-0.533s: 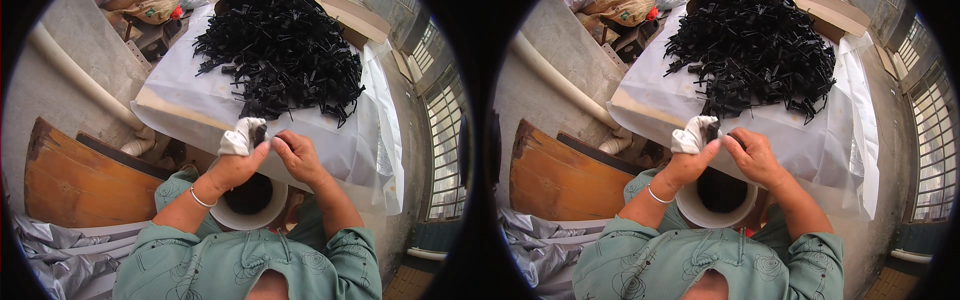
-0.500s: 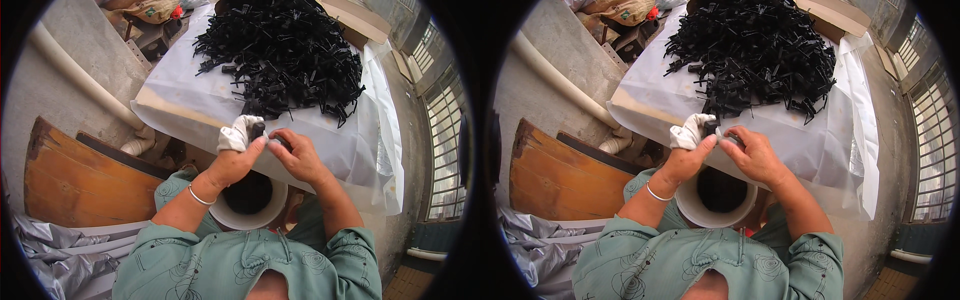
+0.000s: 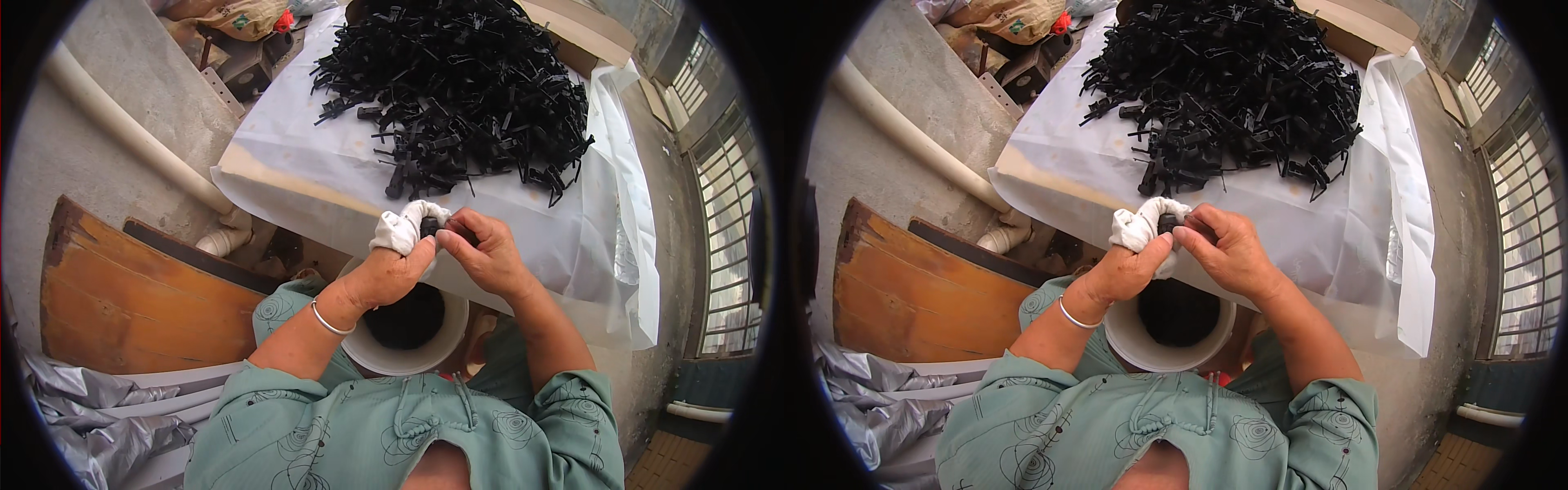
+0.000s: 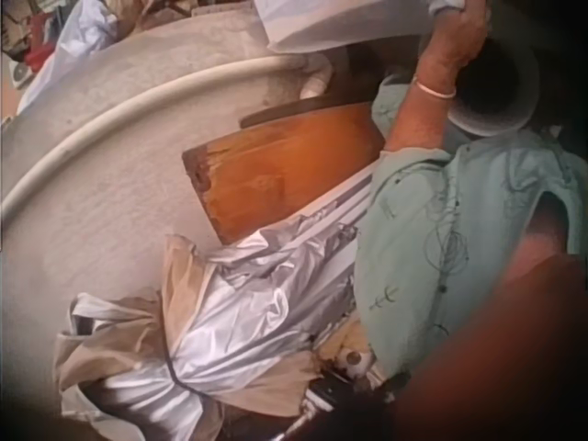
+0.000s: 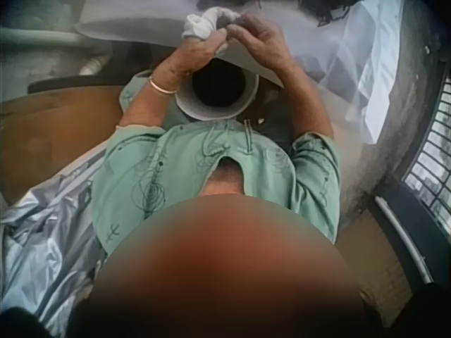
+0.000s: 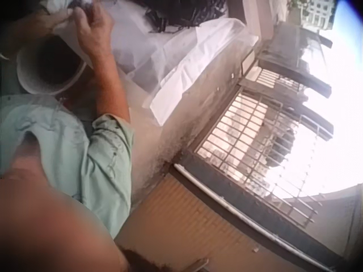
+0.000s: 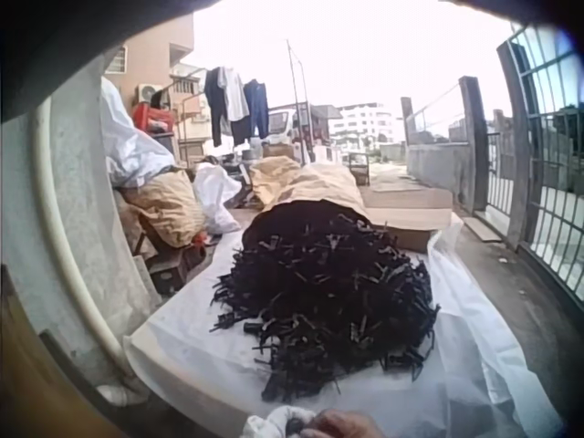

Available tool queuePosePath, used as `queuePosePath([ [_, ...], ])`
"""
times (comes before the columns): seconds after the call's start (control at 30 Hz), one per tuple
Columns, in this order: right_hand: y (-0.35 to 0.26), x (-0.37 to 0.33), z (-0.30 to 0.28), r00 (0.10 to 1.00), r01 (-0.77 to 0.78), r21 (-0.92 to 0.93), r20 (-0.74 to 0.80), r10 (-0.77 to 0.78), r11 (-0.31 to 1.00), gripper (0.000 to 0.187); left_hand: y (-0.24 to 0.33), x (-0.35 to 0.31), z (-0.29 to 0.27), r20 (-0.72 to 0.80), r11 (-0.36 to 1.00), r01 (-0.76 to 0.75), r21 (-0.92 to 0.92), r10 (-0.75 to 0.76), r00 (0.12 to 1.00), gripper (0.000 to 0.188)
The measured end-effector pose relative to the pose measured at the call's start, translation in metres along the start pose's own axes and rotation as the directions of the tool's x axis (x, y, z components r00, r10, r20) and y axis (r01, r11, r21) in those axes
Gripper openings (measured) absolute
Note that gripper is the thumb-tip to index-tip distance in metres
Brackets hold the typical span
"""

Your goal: Cleaning small black industrial components using a liquid solution and a cloth.

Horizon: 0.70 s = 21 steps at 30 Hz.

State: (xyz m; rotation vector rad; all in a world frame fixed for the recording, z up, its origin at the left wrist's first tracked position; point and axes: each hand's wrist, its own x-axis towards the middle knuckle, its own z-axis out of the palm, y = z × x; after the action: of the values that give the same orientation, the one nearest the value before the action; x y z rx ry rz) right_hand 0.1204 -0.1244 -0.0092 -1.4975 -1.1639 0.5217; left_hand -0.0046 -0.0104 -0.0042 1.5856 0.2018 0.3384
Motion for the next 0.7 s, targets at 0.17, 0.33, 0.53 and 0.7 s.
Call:
queuePosePath([
  [0.17,-0.001,0.002,0.009,0.994,0.095,-0.171,0.065,-0.085,0.981,0.017,-0.006,-0.002,0.001,-0.076,0.986,-0.027,0.165,0.04,0.996,0.028],
  [0.33,-0.002,0.008,0.024,0.988,0.153,-0.161,0.011,-0.153,0.975,0.021,-0.005,-0.008,0.004,-0.15,0.856,-0.223,0.466,0.325,0.934,0.024],
  [0.53,-0.006,0.027,0.006,0.999,-0.023,-0.181,-0.047,0.015,0.983,0.021,0.008,-0.017,-0.019,0.029,0.798,-0.198,0.569,0.22,0.975,0.028],
  [0.7,0.02,0.064,0.015,0.906,0.012,-0.344,-0.394,-0.156,0.939,0.019,-0.003,-0.014,-0.026,0.243,0.826,-0.188,0.532,0.063,0.968,0.027],
])
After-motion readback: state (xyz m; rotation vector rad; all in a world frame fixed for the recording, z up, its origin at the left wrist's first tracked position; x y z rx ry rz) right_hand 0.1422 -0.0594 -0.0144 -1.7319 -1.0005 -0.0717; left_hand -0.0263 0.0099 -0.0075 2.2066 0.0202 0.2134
